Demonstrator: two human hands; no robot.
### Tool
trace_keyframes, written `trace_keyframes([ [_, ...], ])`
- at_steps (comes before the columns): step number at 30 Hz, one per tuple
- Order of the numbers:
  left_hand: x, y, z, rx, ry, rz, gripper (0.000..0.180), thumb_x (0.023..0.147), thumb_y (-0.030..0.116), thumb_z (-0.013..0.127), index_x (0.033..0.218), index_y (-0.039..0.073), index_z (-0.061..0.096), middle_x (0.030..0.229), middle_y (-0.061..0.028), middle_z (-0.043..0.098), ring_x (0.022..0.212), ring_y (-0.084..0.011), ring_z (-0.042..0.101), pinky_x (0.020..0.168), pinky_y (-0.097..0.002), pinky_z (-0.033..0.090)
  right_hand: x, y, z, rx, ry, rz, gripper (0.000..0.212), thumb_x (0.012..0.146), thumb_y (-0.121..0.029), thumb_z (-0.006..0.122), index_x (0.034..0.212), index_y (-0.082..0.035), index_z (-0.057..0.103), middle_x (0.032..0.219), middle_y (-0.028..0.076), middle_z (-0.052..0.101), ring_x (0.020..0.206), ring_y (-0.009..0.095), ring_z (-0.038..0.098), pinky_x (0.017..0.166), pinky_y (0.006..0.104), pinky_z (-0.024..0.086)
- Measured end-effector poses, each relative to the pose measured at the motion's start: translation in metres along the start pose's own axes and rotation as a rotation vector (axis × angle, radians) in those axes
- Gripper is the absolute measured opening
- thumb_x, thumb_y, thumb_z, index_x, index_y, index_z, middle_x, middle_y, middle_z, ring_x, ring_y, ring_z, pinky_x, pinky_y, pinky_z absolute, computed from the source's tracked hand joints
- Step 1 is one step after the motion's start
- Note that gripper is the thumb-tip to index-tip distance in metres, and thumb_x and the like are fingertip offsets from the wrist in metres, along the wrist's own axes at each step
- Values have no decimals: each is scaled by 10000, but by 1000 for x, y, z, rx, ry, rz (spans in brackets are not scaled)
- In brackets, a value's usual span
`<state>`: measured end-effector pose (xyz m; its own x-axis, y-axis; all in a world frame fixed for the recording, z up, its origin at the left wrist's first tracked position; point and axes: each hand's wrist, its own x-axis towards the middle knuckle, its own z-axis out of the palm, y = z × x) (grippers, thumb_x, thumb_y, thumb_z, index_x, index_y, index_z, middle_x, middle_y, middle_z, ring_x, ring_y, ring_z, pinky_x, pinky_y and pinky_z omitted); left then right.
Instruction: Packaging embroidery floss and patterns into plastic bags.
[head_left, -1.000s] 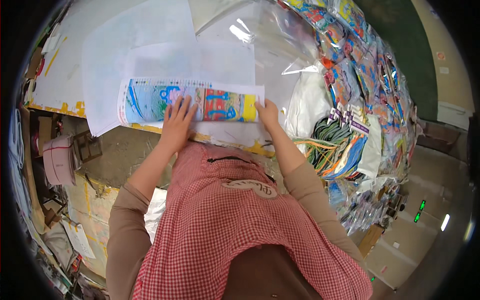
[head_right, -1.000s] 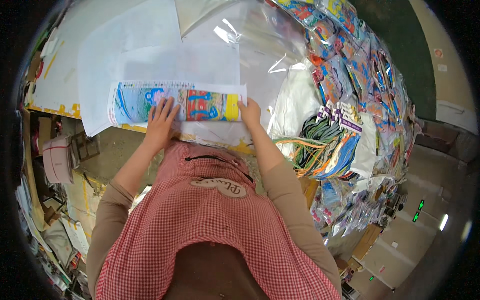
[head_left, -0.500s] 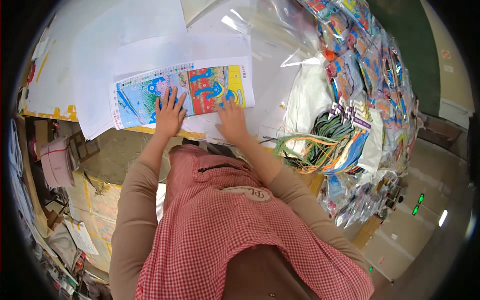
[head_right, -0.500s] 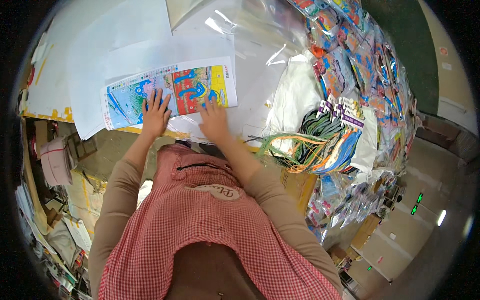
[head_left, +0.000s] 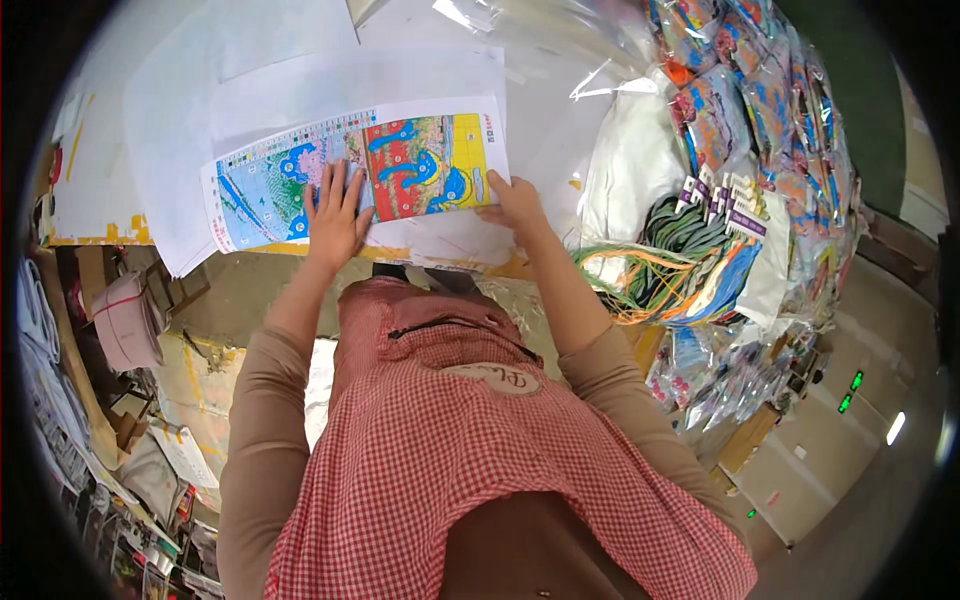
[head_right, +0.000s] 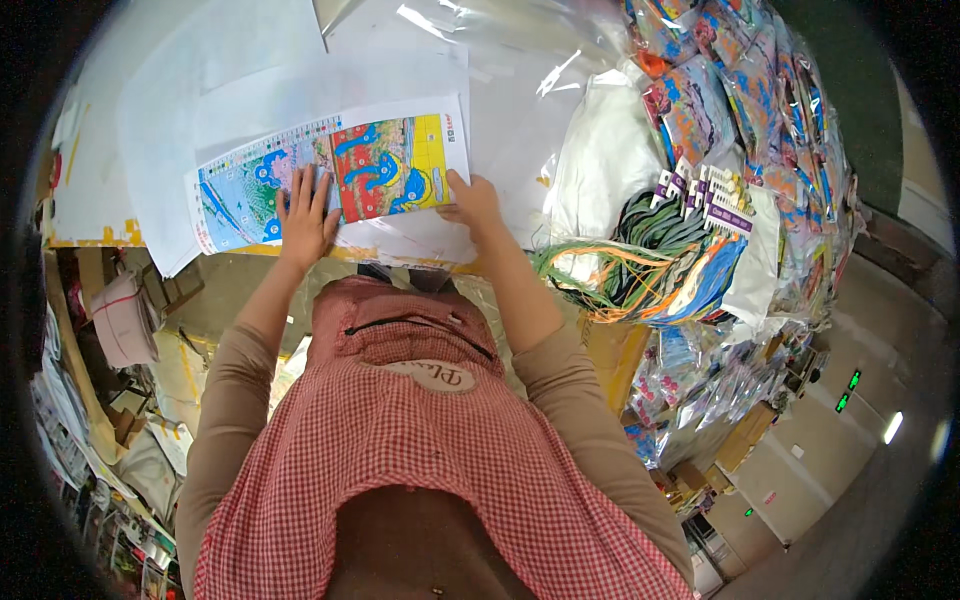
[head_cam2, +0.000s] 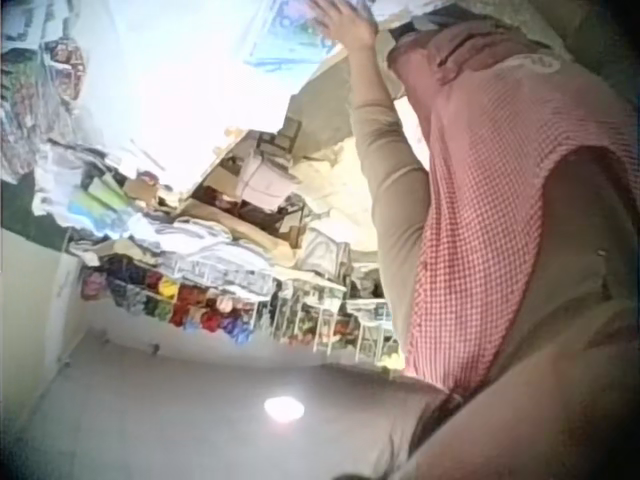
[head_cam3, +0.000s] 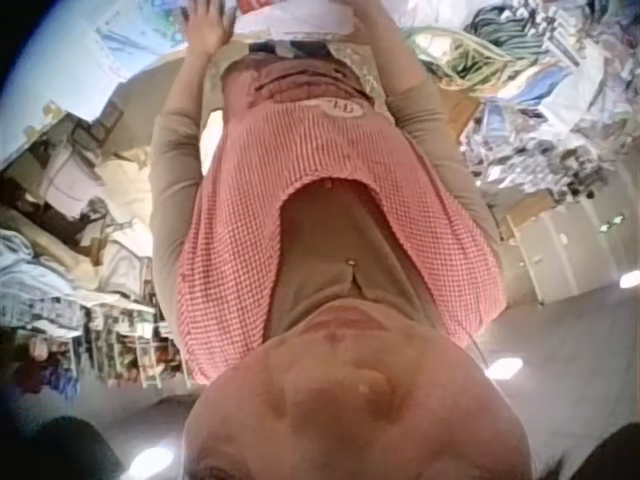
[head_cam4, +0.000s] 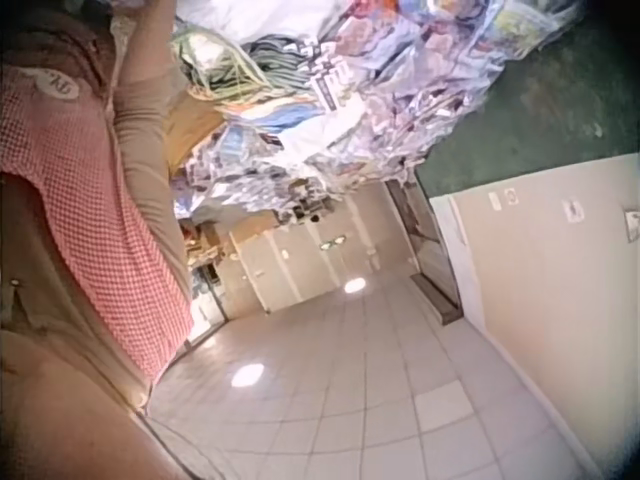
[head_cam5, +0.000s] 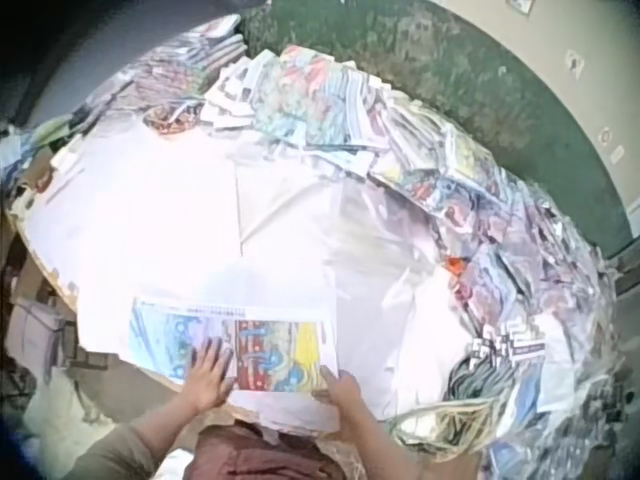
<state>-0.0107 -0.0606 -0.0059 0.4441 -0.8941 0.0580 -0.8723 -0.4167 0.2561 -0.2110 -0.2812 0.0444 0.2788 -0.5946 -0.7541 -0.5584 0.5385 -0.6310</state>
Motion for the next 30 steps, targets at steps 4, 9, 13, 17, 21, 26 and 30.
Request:
trace_keyframes([
  [4, 6, 18, -9, -80, 18, 10, 647, 853, 423, 564, 1419, 180, 365, 1512, -96, 248, 1403, -281, 199, 1094, -521, 114, 26, 62, 1, 33, 118, -251, 347, 897, -218, 576, 1073, 80, 545, 867, 169, 630, 691, 233, 649, 575, 324, 562],
  [9, 5, 42, -4, -53, -47, -13, 659, 852, 480, 549, 1433, 249, 340, 1532, -86, 199, 1402, -378, 136, 1046, -624, 123, 17, 56, 7, -157, 187, -336, 320, 889, -212, 589, 982, 91, 546, 846, 191, 626, 634, 229, 655, 536, 320, 551],
  [13, -12, 45, 10, -58, -113, 25, 732, 800, 529, 594, 1438, 301, 317, 1544, -108, 137, 1380, -466, 99, 1012, -686, 114, 19, 53, 8, -202, 180, -326, 312, 877, -216, 600, 932, 83, 528, 804, 206, 618, 537, 228, 629, 450, 328, 512],
  [17, -14, 55, 15, -24, -141, 1, 762, 781, 529, 615, 1441, 304, 309, 1544, -134, 110, 1375, -483, 88, 1014, -690, 105, 36, 70, 7, -477, 361, -417, 342, 821, -228, 663, 958, 64, 549, 904, 229, 614, 698, 276, 657, 536, 382, 523],
  [21, -15, 53, 19, -13, -135, -25, 821, 745, 533, 646, 1449, 308, 290, 1540, -152, 111, 1376, -484, 78, 1016, -690, 106, 0, 38, 43, -989, 528, -847, 512, 758, -244, 695, 1170, -10, 503, 1269, 208, 460, 1157, 347, 469, 864, 475, 427],
  [26, -11, 50, 16, -22, -169, 39, 867, 706, 523, 682, 1447, 293, 296, 1528, -177, 137, 1371, -486, 91, 1041, -657, 108, -38, 54, 53, -1315, -62, -987, 705, 778, -306, 667, 1382, -98, 369, 1478, 144, 280, 1348, 360, 273, 1039, 526, 306],
  [30, -40, -26, 11, -65, -42, 11, 889, 727, 508, 661, 1458, 178, 277, 1511, -236, 141, 1364, -489, 110, 1057, -629, 78, -26, 75, -18, -1234, 124, -680, 666, 798, -350, 652, 1362, -103, 398, 1497, 133, 246, 1362, 360, 245, 1057, 537, 282],
])
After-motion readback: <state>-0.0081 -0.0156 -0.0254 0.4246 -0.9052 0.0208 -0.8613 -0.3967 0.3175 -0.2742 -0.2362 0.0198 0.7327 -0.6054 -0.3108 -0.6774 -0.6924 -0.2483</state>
